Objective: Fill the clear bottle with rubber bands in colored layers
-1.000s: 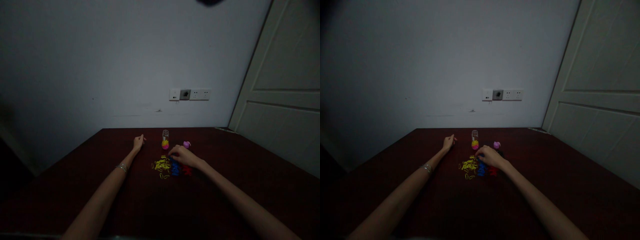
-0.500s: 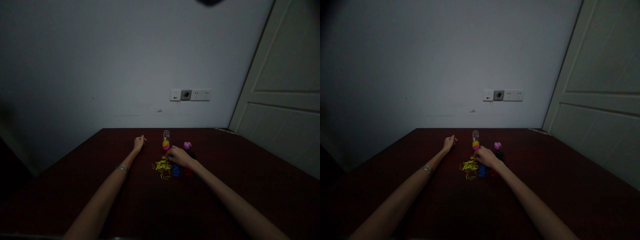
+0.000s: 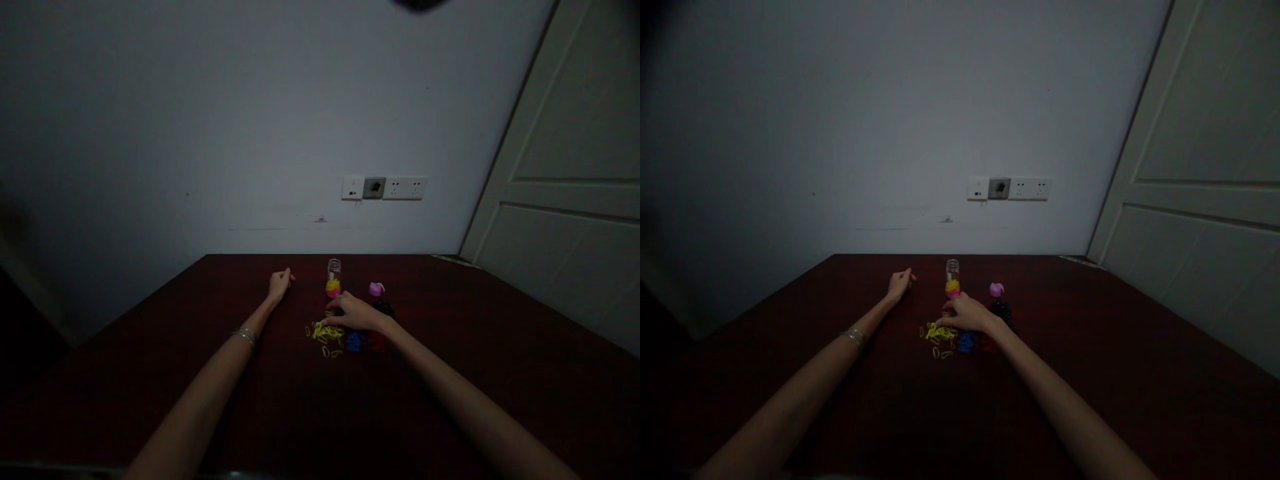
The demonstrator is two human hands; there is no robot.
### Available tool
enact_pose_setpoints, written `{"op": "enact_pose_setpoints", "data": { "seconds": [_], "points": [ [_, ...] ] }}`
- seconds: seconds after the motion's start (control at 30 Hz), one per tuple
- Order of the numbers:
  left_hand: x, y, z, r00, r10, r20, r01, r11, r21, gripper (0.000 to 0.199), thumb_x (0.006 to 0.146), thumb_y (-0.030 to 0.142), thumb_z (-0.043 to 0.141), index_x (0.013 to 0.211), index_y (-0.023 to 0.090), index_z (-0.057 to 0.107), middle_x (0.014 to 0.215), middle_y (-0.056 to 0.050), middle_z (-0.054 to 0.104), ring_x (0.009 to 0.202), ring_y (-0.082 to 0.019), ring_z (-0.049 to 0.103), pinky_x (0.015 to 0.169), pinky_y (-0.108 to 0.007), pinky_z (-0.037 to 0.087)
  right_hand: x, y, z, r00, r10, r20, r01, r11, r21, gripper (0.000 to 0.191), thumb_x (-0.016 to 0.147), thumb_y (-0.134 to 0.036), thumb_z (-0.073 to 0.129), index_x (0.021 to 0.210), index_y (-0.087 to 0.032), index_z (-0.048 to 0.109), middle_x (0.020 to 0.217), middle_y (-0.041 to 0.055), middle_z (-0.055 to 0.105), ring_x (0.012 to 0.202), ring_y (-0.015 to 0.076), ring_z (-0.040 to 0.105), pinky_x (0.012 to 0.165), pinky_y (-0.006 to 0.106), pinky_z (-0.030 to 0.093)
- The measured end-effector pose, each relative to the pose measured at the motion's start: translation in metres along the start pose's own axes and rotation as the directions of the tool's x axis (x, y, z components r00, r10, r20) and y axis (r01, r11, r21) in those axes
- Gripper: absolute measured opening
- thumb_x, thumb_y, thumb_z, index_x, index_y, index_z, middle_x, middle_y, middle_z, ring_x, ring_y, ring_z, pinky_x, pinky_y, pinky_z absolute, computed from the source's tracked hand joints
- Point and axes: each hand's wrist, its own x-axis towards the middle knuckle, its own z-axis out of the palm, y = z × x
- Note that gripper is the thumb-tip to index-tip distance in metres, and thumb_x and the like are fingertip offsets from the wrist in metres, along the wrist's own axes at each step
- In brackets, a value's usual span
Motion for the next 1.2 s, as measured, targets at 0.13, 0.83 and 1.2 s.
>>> {"op": "enact_pose_setpoints", "data": {
  "seconds": [0.13,0.83,1.2],
  "points": [
    [-0.001,0.000,0.000,1.000,0.001,0.012,-0.001,1.000,-0.031,0.045,0.077,0.048,0.037,0.058,0.014,0.060,0.039,0.002,0.042,0.041,-0.011,0.042,0.048,-0.022,0.033,-0.002,-0.001,-0.001,0.998,-0.029,0.053,0.030,0.999,-0.026,0.055,0.066,-0.060,0.061,0.100,-0.018,0.067,0.095,0.0096,0.066,0.093,0.0248,0.054,0.076,0.031,0.042],
    [0.000,-0.001,0.000,1.000,0.001,0.019,0.000,1.000,-0.025,0.044,0.076,0.047,0.039,0.058,0.014,0.061,0.038,0.003,0.041,0.039,-0.010,0.039,0.047,-0.022,0.031,0.014,-0.013,-0.005,0.986,0.033,0.164,-0.049,0.995,0.090,0.021,0.063,-0.011,0.057,0.078,-0.013,0.072,0.066,0.0028,0.066,0.058,0.0108,0.057,0.050,0.017,0.037],
    [0.001,-0.003,0.001,1.000,0.014,0.014,-0.013,0.999,-0.040,0.044,0.076,0.047,0.040,0.057,0.014,0.061,0.039,0.002,0.042,0.040,-0.010,0.040,0.047,-0.022,0.031,0.025,-0.011,-0.008,0.997,0.039,0.060,-0.056,0.943,0.327,0.018,0.066,-0.014,0.057,0.077,-0.010,0.071,0.063,0.0027,0.063,0.054,0.0092,0.052,0.051,0.018,0.038]
  ]
}}
